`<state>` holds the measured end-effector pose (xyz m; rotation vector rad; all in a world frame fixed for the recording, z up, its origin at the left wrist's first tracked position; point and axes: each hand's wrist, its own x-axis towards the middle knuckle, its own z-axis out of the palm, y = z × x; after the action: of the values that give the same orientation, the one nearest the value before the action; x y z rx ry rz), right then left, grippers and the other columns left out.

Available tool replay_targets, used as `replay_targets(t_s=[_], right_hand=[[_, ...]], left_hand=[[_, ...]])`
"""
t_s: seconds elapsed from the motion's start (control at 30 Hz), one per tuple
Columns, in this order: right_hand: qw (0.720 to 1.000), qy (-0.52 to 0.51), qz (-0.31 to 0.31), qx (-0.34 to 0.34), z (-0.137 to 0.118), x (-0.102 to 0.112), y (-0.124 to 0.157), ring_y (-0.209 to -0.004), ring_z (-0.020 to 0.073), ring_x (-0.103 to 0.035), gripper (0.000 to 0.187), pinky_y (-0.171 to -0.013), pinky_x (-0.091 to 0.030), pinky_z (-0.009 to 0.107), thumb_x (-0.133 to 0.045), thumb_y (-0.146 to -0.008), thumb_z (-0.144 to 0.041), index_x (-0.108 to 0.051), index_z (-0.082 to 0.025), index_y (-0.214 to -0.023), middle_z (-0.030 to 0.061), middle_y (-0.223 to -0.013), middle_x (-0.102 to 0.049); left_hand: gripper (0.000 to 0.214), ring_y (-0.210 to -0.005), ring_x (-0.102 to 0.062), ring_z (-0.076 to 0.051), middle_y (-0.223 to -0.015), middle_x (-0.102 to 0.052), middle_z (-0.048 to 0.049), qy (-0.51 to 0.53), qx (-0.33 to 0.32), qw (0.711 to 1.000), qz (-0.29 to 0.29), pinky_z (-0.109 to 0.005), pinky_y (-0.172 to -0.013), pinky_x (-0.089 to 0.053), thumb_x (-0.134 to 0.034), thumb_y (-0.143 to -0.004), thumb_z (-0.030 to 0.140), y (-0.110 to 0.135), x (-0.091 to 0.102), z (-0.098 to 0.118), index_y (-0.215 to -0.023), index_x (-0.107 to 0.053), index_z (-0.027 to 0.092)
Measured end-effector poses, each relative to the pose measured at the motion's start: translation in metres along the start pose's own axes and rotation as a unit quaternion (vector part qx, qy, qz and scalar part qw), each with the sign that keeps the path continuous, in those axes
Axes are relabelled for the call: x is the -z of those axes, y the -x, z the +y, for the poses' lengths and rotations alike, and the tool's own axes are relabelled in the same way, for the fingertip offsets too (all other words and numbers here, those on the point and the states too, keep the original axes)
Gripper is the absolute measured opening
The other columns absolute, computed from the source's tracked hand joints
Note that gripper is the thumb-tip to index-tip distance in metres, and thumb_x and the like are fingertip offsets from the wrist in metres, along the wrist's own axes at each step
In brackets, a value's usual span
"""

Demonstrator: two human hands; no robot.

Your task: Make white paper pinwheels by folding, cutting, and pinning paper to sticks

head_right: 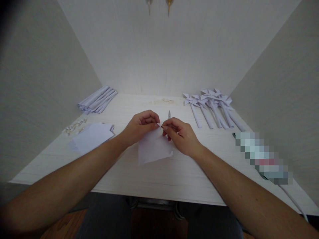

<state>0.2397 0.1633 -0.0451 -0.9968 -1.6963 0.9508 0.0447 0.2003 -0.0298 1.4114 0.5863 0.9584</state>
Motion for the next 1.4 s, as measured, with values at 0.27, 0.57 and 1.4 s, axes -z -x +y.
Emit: replay_targets(t_s=[0.27, 0.57, 1.4], right_hand=[[1.000, 0.010, 0.004, -0.005, -0.0008, 0.0001, 0.0009, -0.061, 0.0151, -0.061, 0.016, -0.058, -0.049, 0.030, -0.065, -0.095, -0.038, -0.067, -0.022, -0.096, 0.0017, -0.076, -0.070], [1.000, 0.020, 0.011, -0.010, -0.0029, -0.0015, 0.0003, -0.059, 0.0144, -0.061, 0.014, -0.057, -0.048, 0.029, -0.065, -0.094, -0.036, -0.067, -0.022, -0.095, 0.0011, -0.075, -0.070], [0.999, -0.021, 0.010, -0.029, -0.0079, -0.0026, 0.0007, -0.058, 0.0139, -0.060, 0.017, -0.056, -0.047, 0.029, -0.068, -0.091, -0.038, -0.067, -0.021, -0.093, 0.0011, -0.075, -0.070]], left_hand=[[0.016, -0.056, -0.054, -0.009, -0.070, -0.064, 0.0022, -0.030, -0.007, 0.999, 0.011, -0.023, -0.054, -0.039, -0.074, -0.073, 0.024, 0.0002, 0.0026, -0.0017, -0.085, -0.064, 0.019], [0.016, -0.059, -0.055, -0.009, -0.072, -0.065, 0.0009, -0.028, -0.007, 0.999, 0.018, -0.023, -0.054, -0.040, -0.074, -0.072, 0.025, -0.0005, 0.0031, -0.0022, -0.084, -0.065, 0.017], [0.013, -0.065, -0.059, -0.011, -0.074, -0.068, -0.0014, -0.052, -0.028, 0.998, 0.011, -0.025, -0.059, -0.044, -0.075, -0.074, 0.022, 0.0020, 0.0024, -0.0010, -0.085, -0.071, 0.017]])
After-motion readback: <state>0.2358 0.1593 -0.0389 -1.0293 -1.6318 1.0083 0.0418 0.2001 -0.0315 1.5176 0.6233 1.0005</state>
